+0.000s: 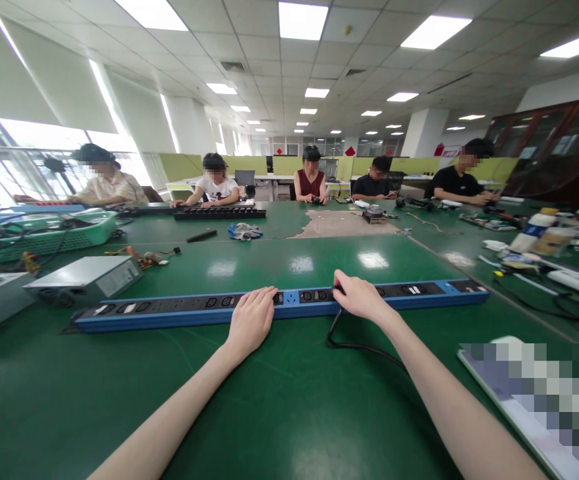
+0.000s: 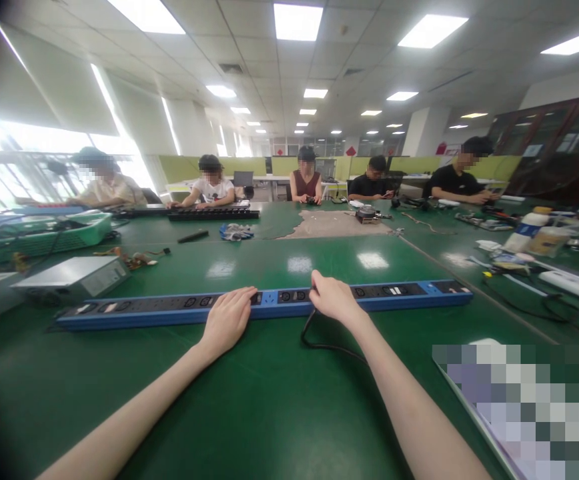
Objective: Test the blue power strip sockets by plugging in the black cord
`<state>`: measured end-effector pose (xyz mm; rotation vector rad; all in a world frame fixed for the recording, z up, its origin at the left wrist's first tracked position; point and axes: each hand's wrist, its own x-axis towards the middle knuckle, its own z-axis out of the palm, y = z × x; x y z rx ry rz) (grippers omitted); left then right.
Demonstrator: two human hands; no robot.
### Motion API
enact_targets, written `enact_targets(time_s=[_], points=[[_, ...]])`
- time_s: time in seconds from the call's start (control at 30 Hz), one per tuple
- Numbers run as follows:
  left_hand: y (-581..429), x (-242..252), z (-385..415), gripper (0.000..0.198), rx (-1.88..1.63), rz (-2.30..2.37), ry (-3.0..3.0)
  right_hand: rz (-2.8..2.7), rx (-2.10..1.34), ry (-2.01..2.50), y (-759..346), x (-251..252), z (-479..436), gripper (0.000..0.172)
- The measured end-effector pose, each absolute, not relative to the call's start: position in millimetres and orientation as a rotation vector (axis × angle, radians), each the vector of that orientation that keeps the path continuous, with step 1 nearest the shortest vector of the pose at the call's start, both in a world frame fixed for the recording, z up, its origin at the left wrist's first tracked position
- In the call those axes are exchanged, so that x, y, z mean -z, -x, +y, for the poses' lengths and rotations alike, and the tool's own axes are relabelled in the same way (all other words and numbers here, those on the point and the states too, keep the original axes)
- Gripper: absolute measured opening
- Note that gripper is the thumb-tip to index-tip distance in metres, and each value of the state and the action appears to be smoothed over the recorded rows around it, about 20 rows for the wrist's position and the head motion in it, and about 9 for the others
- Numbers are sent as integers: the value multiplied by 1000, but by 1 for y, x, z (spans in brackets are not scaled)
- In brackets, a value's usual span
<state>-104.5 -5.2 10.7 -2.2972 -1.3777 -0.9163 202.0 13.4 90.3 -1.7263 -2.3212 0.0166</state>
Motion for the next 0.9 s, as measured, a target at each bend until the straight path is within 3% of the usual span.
enact_targets(time_s=[0.23, 0.37, 0.5, 0.9], points=[[103, -10, -4, 41, 911, -1381, 2295, -1970, -94, 1645, -255, -127, 22, 23], [102, -10, -4, 41, 908, -1383, 2298, -2057, -91, 1649, -302, -143, 17, 30], [102, -10, -5, 41, 916, -1386, 2293, -2101, -46, 1774, -323, -139, 16, 29], [103, -10, -4, 42, 923, -1376, 2304, -2201, -204, 1590, -288, -126, 20, 33]])
